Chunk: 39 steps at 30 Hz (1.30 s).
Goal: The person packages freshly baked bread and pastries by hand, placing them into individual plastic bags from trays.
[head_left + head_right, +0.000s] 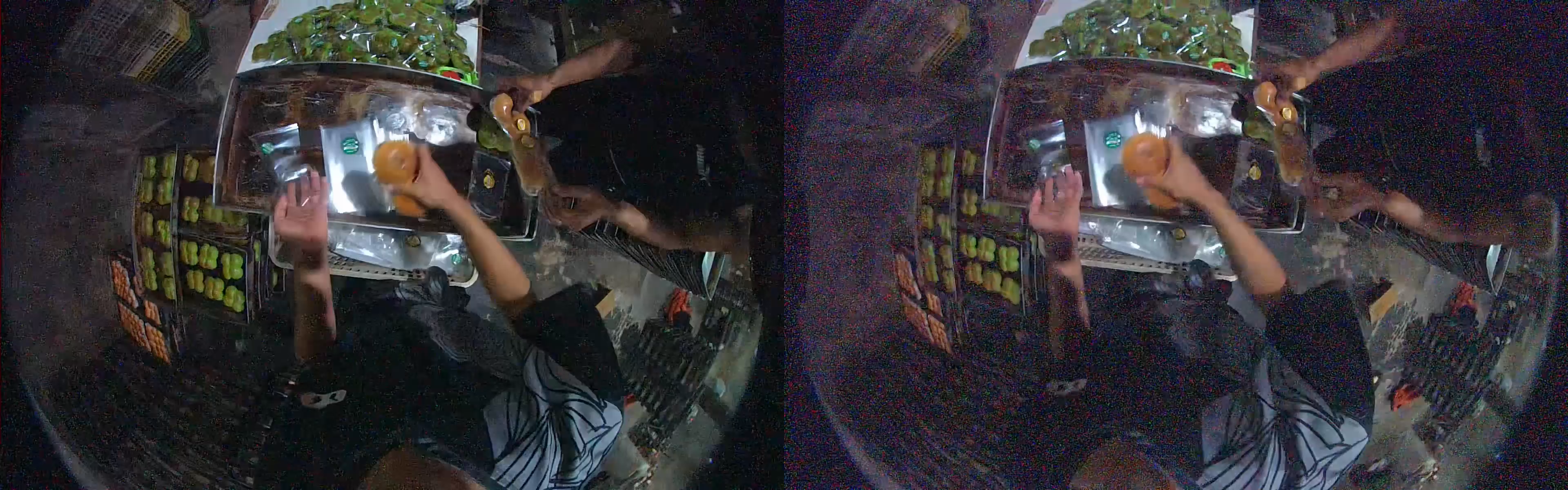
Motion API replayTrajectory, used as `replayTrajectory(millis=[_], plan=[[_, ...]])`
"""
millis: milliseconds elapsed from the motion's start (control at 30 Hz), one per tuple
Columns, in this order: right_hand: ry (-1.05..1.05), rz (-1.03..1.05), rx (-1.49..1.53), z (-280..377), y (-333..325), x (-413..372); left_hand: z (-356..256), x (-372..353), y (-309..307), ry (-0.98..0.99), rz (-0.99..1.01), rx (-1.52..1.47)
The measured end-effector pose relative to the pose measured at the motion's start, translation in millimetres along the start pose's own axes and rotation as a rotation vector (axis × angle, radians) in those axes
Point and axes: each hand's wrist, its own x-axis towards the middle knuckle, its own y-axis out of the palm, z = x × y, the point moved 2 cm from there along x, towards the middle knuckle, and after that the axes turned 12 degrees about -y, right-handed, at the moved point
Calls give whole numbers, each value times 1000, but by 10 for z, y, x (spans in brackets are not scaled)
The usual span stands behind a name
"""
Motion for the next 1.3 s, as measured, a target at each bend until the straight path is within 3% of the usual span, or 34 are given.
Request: replayTrajectory(millis=[33, 100, 133, 200, 300, 333, 367, 433, 500, 567, 600, 700, 733, 833, 967, 1033, 1100, 1133, 1233, 1267, 1300], plan=[[-168, 31, 70, 358, 40, -15, 61, -73, 41, 13, 119, 134], [-249, 223, -205, 974, -26, 74, 292, -186, 140, 85, 142, 324], [-234, 199, -228, 1189, -115, 65, 427, -248, 213, 51, 156, 328], [-27, 267, -549, 1455, -245, 3, 614, -379, 428, 140, 222, 503], [7, 263, -393, 1558, -311, -322, 777, -471, 524, 219, 339, 524], [4, 252, -400, 1495, -349, -353, 827, -509, 525, 169, 471, 548], [3, 250, -401, 1458, -365, -350, 877, -554, 524, 169, 474, 548], [135, -13, -332, 1381, -475, -332, 1011, -613, 566, 237, 519, 866], [218, 58, -199, 1431, -490, -439, 1038, -624, 571, 201, 520, 845], [374, 214, 77, 1489, -443, -547, 1025, -593, 594, -74, 528, 563], [294, 159, 33, 1441, -429, -603, 1002, -566, 598, -73, 528, 565], [234, -9, -4, 1344, -504, -659, 946, -399, 537, -119, 221, 617], [139, -53, -49, 1183, -495, -700, 906, -360, 557, -170, 209, 505], [201, -93, 100, 1333, -626, -751, 795, -312, 678, -354, 232, 122], [43, -140, -203, 1467, -758, -660, 847, -294, 693, -390, 182, -85], [-70, -230, -286, 1639, -743, -553, 970, -458, 748, -187, 222, 365], [-82, -177, -509, 1686, -750, -412, 1086, -560, 698, -204, 323, 425], [34, -141, -471, 1718, -815, -348, 1128, -636, 747, -150, 393, 492], [111, -1, -505, 1696, -821, -410, 1144, -718, 758, -101, 481, 577], [173, 23, -243, 1729, -818, -437, 1179, -776, 778, -65, 488, 677], [168, 27, -243, 1724, -812, -426, 1213, -812, 789, -26, 494, 775]])
